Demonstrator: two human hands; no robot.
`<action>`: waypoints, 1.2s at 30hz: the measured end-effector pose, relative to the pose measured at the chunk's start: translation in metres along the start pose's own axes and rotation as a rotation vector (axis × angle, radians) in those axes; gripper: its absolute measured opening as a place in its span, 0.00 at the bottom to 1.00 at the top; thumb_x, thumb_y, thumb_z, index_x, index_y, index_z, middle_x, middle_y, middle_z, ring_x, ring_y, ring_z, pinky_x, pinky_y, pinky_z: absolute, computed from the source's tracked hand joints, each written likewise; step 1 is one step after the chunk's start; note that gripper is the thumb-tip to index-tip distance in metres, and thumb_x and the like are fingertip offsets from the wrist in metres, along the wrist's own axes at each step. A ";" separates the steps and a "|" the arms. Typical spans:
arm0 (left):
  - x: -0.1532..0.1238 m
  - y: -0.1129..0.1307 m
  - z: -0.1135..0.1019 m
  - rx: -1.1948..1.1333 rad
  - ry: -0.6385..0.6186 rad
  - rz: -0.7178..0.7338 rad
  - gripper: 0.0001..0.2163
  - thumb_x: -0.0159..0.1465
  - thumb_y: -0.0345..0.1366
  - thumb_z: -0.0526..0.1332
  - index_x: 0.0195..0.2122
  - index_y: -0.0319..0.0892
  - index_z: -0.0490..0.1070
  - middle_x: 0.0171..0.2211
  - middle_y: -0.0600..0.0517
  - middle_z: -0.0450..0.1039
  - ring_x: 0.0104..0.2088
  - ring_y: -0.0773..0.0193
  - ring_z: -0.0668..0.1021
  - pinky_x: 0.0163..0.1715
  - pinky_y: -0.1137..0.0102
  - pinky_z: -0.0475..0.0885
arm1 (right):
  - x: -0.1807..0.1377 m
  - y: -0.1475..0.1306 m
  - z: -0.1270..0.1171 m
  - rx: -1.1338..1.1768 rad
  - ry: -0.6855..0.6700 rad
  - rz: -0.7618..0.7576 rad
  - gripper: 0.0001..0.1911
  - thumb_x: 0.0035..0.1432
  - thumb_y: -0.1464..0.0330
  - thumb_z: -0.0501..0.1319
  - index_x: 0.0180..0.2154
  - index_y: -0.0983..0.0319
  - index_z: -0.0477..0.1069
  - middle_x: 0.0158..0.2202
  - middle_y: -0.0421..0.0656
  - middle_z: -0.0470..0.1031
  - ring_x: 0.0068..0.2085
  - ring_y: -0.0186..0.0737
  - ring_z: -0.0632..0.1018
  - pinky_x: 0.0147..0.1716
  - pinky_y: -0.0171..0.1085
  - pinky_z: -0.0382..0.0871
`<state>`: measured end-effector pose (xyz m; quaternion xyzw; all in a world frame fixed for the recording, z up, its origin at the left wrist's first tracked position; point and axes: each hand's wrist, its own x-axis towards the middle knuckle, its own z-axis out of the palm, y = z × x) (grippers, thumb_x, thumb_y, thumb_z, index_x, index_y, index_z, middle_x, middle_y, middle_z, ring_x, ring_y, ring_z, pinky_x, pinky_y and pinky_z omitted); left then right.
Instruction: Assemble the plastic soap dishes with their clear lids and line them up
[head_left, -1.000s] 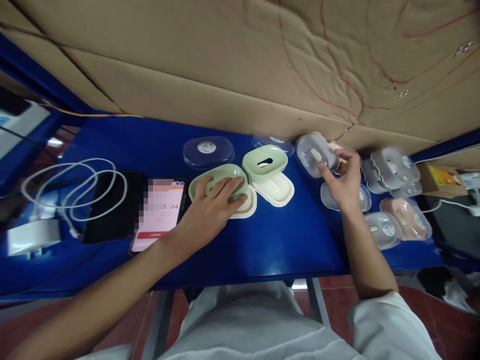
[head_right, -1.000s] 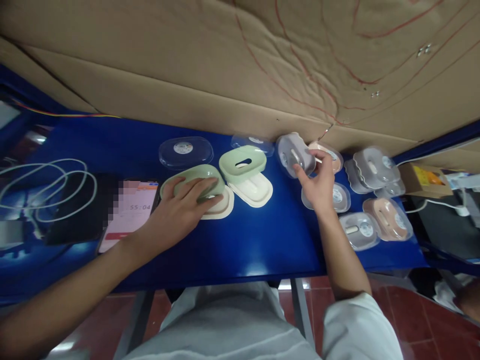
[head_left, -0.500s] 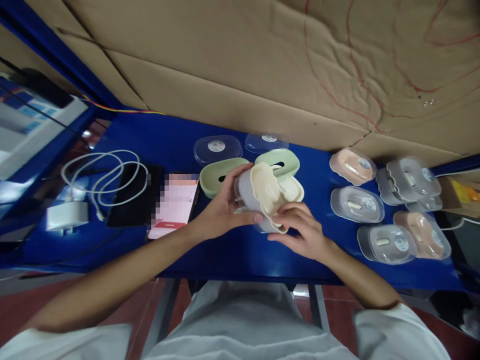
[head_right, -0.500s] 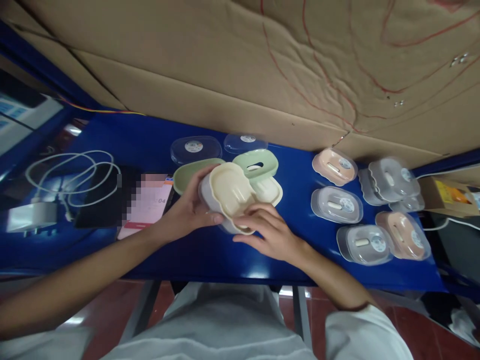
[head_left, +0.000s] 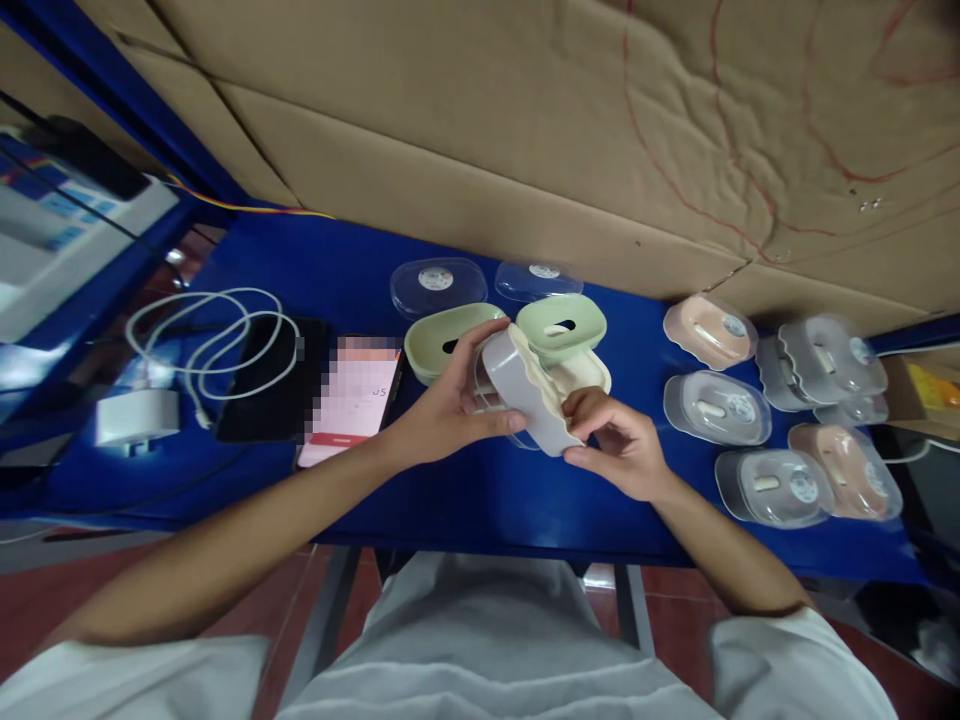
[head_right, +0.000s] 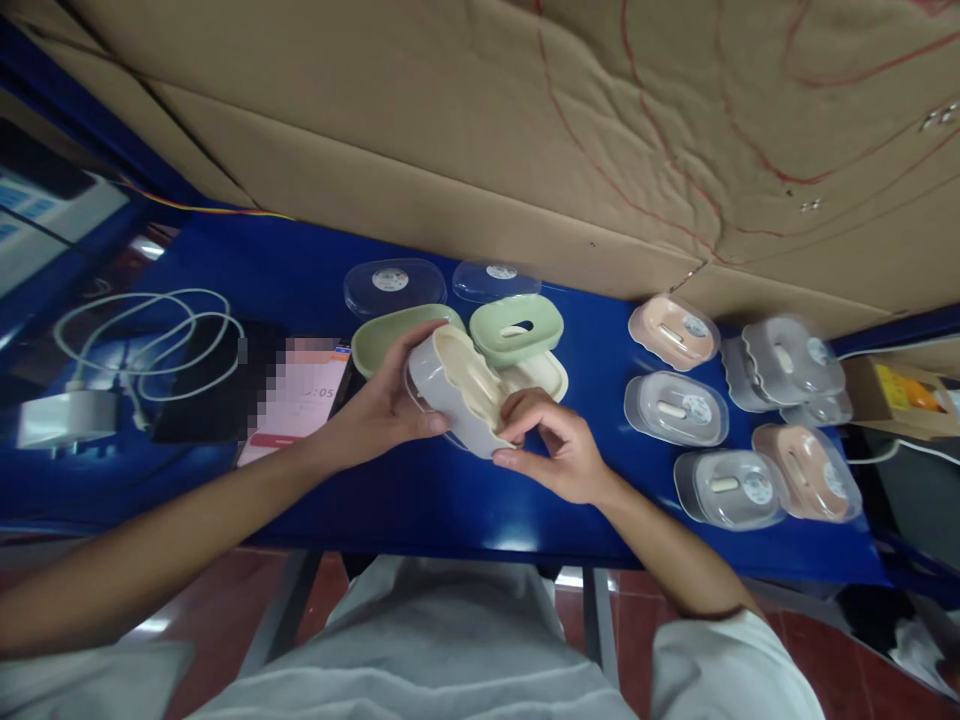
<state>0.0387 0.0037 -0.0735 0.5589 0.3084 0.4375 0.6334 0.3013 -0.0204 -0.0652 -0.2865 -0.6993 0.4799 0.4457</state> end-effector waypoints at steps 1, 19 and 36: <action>0.000 0.001 0.000 -0.012 -0.014 -0.012 0.46 0.58 0.47 0.79 0.73 0.55 0.55 0.73 0.40 0.59 0.68 0.40 0.72 0.60 0.45 0.78 | 0.001 -0.002 0.001 0.002 -0.016 -0.019 0.10 0.60 0.69 0.76 0.41 0.54 0.80 0.35 0.40 0.78 0.43 0.43 0.79 0.49 0.47 0.76; 0.004 0.000 -0.021 0.442 0.145 0.207 0.46 0.59 0.61 0.75 0.73 0.53 0.59 0.71 0.40 0.63 0.69 0.40 0.70 0.67 0.43 0.70 | 0.012 0.035 -0.089 -0.029 0.669 0.234 0.18 0.64 0.49 0.70 0.41 0.54 0.74 0.46 0.40 0.81 0.48 0.42 0.82 0.49 0.43 0.78; 0.013 0.022 -0.017 1.151 0.381 0.477 0.43 0.55 0.61 0.77 0.68 0.51 0.66 0.65 0.40 0.60 0.63 0.40 0.73 0.62 0.45 0.76 | 0.005 0.025 -0.093 -1.286 0.413 0.236 0.28 0.72 0.54 0.58 0.67 0.60 0.68 0.75 0.61 0.56 0.75 0.64 0.60 0.70 0.67 0.59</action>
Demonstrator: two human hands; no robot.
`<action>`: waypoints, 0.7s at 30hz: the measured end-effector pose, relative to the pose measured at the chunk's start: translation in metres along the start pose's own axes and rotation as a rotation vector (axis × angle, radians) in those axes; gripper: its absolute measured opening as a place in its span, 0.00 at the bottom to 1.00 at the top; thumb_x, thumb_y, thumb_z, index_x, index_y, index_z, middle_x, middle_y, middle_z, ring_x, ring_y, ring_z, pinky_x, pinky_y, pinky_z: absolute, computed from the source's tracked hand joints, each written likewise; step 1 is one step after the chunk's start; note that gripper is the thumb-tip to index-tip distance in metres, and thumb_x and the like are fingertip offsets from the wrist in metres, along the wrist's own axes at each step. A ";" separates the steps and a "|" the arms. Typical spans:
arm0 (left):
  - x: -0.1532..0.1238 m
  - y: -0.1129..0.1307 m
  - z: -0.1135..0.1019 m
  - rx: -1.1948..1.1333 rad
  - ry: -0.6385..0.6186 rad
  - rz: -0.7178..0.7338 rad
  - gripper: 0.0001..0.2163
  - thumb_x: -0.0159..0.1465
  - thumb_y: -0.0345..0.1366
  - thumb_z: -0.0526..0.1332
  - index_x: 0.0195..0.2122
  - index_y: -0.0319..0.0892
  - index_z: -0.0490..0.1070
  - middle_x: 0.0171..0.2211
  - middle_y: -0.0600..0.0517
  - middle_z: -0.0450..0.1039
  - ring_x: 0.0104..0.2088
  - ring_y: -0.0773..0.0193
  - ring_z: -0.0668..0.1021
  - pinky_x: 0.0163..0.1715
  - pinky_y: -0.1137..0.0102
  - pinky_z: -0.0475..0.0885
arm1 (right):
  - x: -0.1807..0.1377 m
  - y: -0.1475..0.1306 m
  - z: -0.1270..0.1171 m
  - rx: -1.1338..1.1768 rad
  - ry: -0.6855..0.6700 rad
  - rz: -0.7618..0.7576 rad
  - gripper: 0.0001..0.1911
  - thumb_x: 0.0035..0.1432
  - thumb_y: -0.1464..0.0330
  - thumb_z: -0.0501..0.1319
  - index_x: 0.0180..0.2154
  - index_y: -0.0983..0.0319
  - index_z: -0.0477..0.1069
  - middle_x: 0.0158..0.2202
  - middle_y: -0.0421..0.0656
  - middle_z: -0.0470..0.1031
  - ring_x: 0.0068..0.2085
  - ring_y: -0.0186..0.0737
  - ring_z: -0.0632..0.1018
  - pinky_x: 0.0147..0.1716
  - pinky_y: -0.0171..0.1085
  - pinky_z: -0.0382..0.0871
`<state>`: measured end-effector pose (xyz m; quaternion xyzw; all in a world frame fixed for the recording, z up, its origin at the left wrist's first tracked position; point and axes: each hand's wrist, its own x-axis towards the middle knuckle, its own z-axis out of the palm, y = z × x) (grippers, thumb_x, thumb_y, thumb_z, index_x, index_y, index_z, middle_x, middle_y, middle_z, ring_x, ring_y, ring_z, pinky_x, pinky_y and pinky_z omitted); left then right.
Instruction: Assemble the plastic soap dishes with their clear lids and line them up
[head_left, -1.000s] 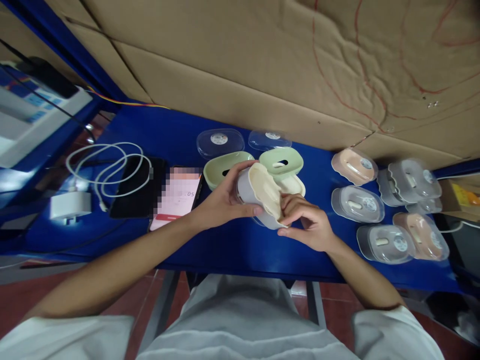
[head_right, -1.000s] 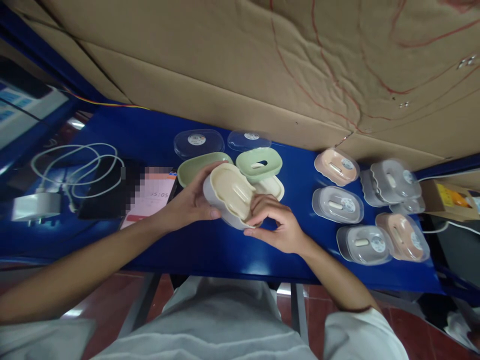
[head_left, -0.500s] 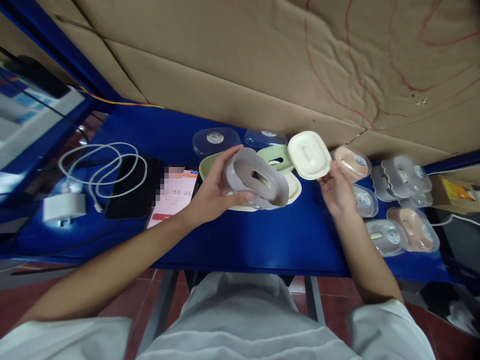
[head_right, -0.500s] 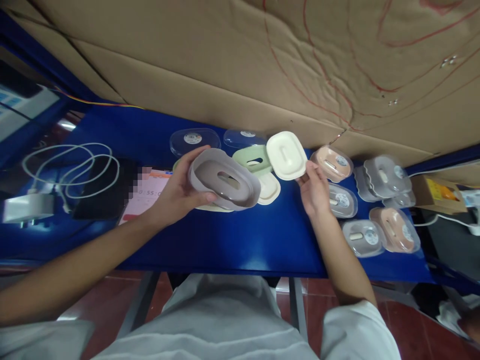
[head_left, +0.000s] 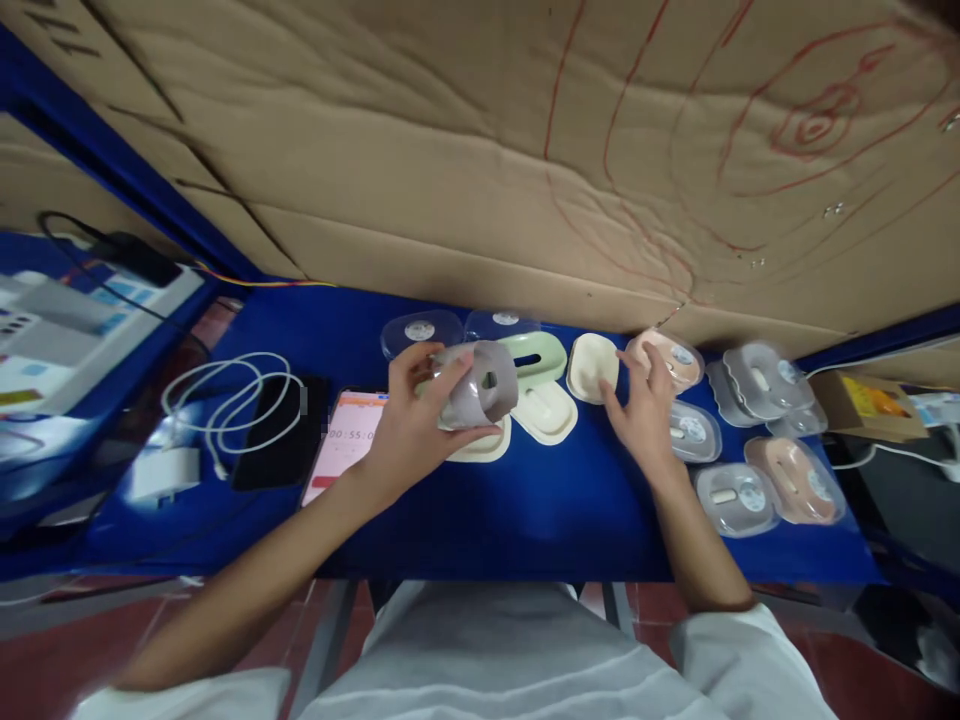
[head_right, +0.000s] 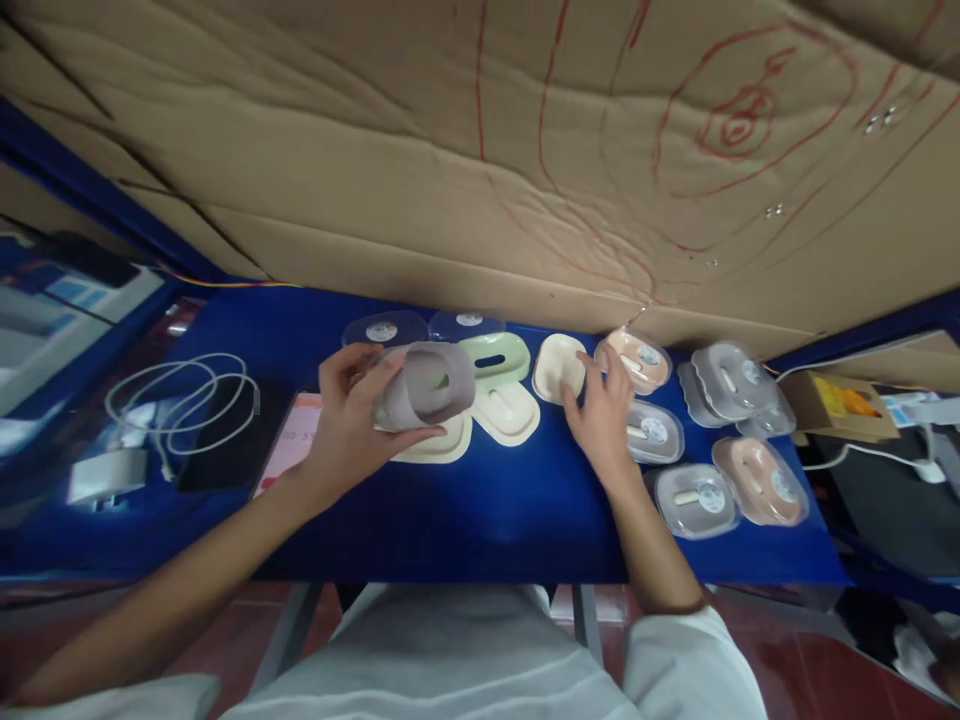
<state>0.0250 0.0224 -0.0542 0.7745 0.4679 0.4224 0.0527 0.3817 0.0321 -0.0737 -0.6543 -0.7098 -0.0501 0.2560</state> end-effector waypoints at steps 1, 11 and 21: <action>0.005 0.001 -0.001 0.029 0.009 0.029 0.41 0.56 0.60 0.77 0.67 0.52 0.67 0.66 0.41 0.59 0.63 0.40 0.74 0.60 0.47 0.78 | 0.001 0.007 -0.002 -0.084 0.004 0.051 0.30 0.72 0.54 0.58 0.68 0.62 0.66 0.75 0.63 0.56 0.75 0.67 0.59 0.69 0.69 0.58; 0.025 0.018 0.008 0.075 0.051 -0.043 0.44 0.67 0.43 0.73 0.78 0.60 0.48 0.73 0.39 0.51 0.73 0.37 0.64 0.65 0.44 0.75 | 0.005 0.031 -0.011 -0.264 -0.077 0.136 0.31 0.70 0.55 0.60 0.68 0.61 0.67 0.68 0.60 0.70 0.66 0.66 0.71 0.65 0.67 0.61; 0.003 -0.003 0.006 0.142 -0.289 -0.269 0.39 0.73 0.50 0.64 0.80 0.47 0.47 0.79 0.30 0.44 0.79 0.32 0.53 0.71 0.30 0.54 | 0.008 0.049 -0.011 -0.333 -0.136 0.199 0.37 0.70 0.48 0.59 0.73 0.58 0.62 0.71 0.61 0.66 0.68 0.72 0.68 0.62 0.70 0.64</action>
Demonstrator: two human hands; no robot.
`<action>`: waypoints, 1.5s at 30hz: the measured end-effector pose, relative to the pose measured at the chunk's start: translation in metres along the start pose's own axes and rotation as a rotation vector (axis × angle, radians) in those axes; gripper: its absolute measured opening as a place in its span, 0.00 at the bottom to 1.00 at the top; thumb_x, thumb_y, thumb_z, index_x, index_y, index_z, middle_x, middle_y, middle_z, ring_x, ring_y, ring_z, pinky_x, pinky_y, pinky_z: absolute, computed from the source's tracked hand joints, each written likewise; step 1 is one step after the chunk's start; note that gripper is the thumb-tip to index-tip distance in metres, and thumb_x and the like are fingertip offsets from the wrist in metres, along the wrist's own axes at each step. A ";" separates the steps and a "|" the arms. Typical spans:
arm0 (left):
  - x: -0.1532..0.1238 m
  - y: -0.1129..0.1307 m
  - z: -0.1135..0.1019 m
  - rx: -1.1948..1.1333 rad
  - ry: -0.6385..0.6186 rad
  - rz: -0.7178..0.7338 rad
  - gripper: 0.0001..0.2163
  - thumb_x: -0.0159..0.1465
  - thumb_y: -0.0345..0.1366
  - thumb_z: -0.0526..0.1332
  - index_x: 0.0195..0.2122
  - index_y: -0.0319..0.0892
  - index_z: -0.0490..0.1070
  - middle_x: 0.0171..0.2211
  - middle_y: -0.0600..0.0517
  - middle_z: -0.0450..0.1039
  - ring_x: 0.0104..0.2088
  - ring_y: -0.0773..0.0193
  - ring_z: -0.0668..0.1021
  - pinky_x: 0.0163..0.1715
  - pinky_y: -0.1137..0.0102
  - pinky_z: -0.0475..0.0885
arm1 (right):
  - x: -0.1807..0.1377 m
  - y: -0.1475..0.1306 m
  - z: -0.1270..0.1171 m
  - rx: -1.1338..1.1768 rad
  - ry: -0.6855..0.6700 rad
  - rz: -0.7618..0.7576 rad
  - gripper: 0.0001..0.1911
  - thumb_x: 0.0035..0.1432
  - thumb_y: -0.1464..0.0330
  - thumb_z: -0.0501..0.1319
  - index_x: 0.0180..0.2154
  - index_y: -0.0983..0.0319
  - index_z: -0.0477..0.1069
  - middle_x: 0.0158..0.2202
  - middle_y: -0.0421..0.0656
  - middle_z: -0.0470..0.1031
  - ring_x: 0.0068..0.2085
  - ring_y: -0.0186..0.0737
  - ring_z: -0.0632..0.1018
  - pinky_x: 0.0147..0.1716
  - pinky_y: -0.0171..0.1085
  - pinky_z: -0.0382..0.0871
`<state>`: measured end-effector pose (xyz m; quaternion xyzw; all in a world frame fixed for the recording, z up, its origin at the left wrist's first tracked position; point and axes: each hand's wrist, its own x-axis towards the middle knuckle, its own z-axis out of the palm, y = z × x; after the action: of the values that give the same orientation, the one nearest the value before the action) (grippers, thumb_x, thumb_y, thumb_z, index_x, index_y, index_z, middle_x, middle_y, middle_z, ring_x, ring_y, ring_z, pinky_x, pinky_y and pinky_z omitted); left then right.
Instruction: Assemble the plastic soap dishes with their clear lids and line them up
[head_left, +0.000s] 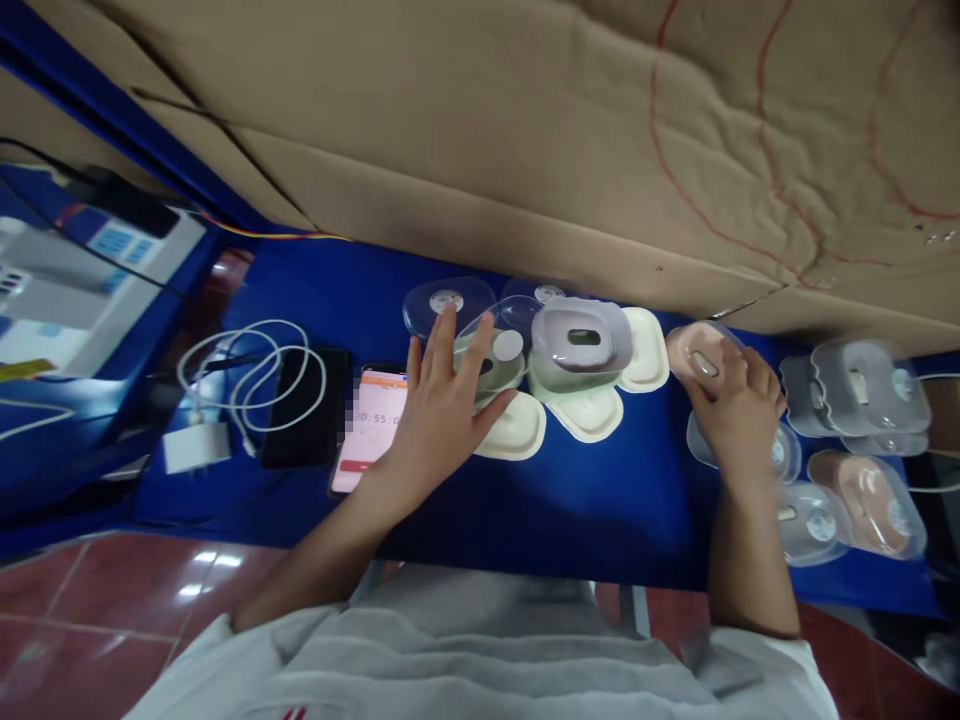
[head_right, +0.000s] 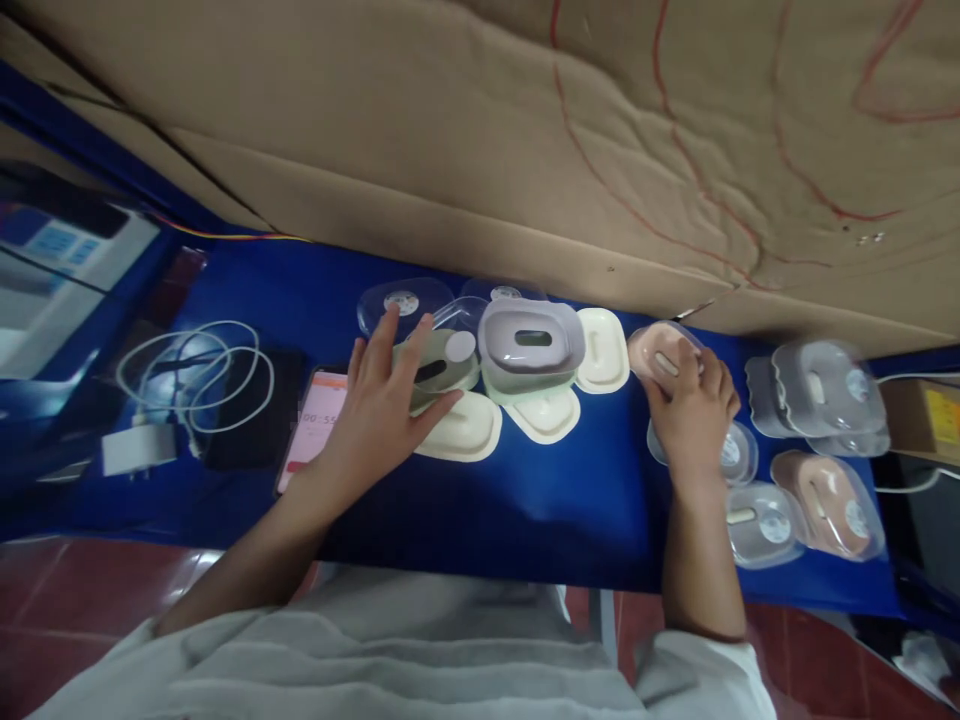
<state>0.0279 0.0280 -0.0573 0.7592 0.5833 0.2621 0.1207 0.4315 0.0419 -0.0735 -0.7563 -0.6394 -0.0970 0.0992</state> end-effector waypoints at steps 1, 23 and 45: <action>0.000 -0.002 0.000 0.003 -0.013 -0.004 0.39 0.74 0.51 0.63 0.79 0.47 0.48 0.79 0.30 0.45 0.78 0.32 0.54 0.71 0.30 0.54 | 0.001 -0.001 -0.001 0.001 0.014 -0.005 0.37 0.70 0.47 0.60 0.72 0.58 0.64 0.69 0.61 0.68 0.67 0.72 0.69 0.61 0.68 0.66; -0.124 0.056 0.026 -0.183 0.073 0.280 0.18 0.71 0.28 0.64 0.62 0.45 0.72 0.60 0.39 0.75 0.60 0.48 0.78 0.59 0.52 0.77 | -0.001 -0.016 -0.012 0.594 0.266 -0.175 0.26 0.76 0.52 0.55 0.59 0.63 0.76 0.55 0.54 0.81 0.54 0.53 0.82 0.55 0.50 0.76; -0.078 0.056 0.066 -0.146 -0.282 1.080 0.04 0.73 0.32 0.64 0.42 0.41 0.79 0.46 0.45 0.81 0.45 0.57 0.79 0.50 0.60 0.70 | -0.005 -0.021 -0.012 0.168 0.024 -0.073 0.31 0.77 0.53 0.48 0.69 0.64 0.66 0.57 0.59 0.79 0.57 0.62 0.76 0.55 0.57 0.68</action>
<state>0.0952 -0.0542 -0.1048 0.9674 0.0706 0.2225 0.0985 0.4095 0.0378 -0.0632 -0.7202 -0.6712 -0.0557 0.1666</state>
